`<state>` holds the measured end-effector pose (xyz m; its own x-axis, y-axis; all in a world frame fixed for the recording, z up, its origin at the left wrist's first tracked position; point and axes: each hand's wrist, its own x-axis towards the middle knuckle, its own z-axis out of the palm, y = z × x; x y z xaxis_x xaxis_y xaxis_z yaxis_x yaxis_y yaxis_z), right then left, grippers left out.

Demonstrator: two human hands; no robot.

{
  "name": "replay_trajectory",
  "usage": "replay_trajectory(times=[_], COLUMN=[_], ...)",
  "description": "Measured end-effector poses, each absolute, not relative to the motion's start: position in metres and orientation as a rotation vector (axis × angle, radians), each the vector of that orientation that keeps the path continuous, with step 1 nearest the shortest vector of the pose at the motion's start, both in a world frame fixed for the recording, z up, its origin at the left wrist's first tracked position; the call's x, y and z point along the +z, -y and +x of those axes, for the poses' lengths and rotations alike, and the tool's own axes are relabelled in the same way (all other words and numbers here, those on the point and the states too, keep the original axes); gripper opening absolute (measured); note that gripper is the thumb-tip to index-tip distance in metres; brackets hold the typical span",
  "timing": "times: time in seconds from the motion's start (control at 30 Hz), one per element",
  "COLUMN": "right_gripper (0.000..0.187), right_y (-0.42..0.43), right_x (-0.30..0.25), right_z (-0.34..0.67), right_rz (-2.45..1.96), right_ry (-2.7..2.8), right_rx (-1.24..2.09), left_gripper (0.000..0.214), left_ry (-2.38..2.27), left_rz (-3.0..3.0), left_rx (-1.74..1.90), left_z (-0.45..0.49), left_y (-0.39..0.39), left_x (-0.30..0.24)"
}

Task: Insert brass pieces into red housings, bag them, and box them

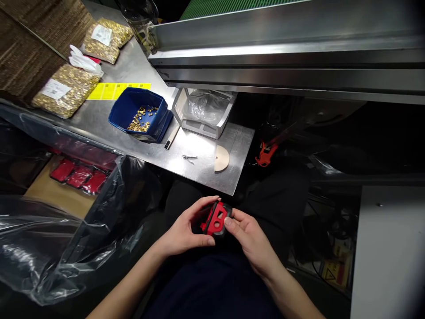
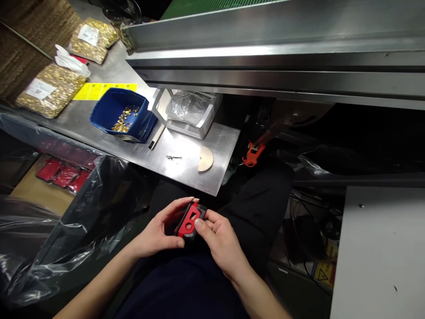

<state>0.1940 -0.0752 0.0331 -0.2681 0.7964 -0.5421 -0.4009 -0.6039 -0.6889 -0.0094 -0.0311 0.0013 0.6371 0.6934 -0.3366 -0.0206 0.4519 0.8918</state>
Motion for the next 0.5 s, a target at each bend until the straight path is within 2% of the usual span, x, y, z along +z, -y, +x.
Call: replay_trajectory(times=[0.2, 0.5], right_gripper=[0.034, 0.034], right_y=[0.075, 0.076], right_x=[0.037, 0.031], right_z=[0.206, 0.206], right_rz=[-1.288, -1.327], right_ry=[0.791, 0.927], right_rx=[1.849, 1.884], left_gripper=[0.090, 0.092], left_ry=[-0.780, -0.819], left_rz=[0.888, 0.975], left_rx=[0.577, 0.531], left_z=[-0.007, -0.004], left_y=[0.035, 0.038], left_x=[-0.002, 0.002])
